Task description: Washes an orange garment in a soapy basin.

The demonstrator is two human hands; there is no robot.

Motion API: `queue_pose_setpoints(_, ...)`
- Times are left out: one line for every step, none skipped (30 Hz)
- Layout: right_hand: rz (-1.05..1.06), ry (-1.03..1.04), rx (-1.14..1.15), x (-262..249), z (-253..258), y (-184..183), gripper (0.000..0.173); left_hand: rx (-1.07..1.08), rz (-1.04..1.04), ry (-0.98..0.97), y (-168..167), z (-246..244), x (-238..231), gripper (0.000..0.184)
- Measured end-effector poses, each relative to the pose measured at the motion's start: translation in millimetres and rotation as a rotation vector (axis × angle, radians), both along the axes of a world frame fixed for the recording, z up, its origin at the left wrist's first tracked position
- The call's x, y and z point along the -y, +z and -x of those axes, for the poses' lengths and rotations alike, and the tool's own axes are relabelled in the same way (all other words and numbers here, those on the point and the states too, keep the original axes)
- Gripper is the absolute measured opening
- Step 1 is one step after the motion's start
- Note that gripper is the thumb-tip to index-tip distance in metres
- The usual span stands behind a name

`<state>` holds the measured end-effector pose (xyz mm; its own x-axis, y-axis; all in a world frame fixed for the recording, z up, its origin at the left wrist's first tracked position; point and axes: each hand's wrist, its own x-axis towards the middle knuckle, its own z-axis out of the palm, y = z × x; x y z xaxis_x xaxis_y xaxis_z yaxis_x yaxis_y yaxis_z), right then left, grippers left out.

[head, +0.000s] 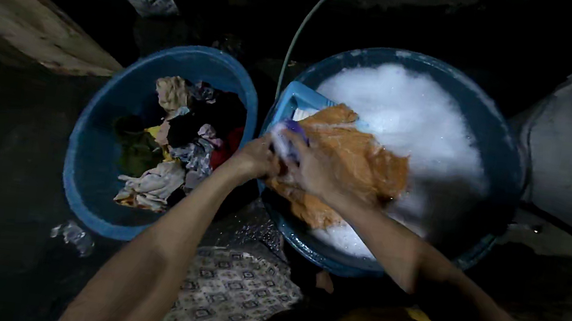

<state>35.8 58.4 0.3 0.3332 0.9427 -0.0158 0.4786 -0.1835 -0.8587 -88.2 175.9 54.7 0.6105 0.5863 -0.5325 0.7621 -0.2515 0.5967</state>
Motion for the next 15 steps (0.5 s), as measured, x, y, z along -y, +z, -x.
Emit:
queue_pose_setpoints(0.027,-0.003,0.054,3.6,-10.2,-18.0,0.06,-0.056,-0.048,-0.026,4.3,1.8,0.6,0.093)
queue_pose_setpoints(0.035,-0.047,0.11,13.7,-31.5,-45.8,0.059,-0.101,-0.086,-0.044,5.6,5.9,0.8,0.093)
queue_pose_setpoints(0.052,-0.103,0.15,28.3,-60.2,-76.6,0.056,-0.135,-0.112,-0.053,6.7,10.4,-0.4,0.094)
queue_pose_setpoints(0.078,-0.173,0.158,43.1,-91.4,-103.8,0.055,-0.159,-0.124,-0.05,7.3,13.7,-3.6,0.097)
queue_pose_setpoints(0.113,-0.233,0.134,56.0,-118.2,-120.0,0.054,-0.171,-0.12,-0.04,6.6,15.5,-6.5,0.103)
queue_pose_setpoints(0.178,-0.285,0.071,65.0,-132.1,-120.1,0.053,-0.176,-0.108,-0.028,4.3,15.7,-7.6,0.109)
queue_pose_setpoints(0.206,-0.33,0.037,67.9,-128.8,-106.2,0.05,-0.187,-0.103,-0.015,3.8,13.4,-6.2,0.112)
queue_pose_setpoints(0.18,-0.358,0.062,63.0,-109.5,-79.9,0.05,-0.203,-0.108,-0.01,6.0,9.4,-4.3,0.114)
queue_pose_setpoints(0.102,-0.334,0.059,50.9,-78.9,-49.4,0.051,-0.223,-0.119,-0.008,9.4,4.8,-1.9,0.112)
queue_pose_setpoints(0.014,-0.259,0.03,36.1,-42.5,-22.1,0.053,-0.239,-0.126,-0.004,10.1,2.2,0.1,0.11)
queue_pose_setpoints(-0.029,-0.136,-0.017,21.6,-8.3,-4.4,0.055,-0.238,-0.132,-0.003,7.5,2.9,0.8,0.109)
queue_pose_setpoints(-0.018,-0.01,-0.055,11.0,16.0,2.0,0.058,-0.228,-0.134,0.007,3.5,6.0,1.6,0.11)
queue_pose_setpoints(0.002,0.069,-0.053,4.8,24.0,-2.8,0.06,-0.196,-0.119,0.027,0.7,11.4,1.0,0.11)
queue_pose_setpoints(0.003,0.067,-0.015,5.1,14.7,-17.2,0.056,-0.164,-0.078,0.048,1.5,17.4,0.8,0.107)
queue_pose_setpoints(0.012,0.003,0.037,13.1,-9.2,-39.8,0.053,-0.144,-0.036,0.064,0.9,23.0,0.3,0.106)
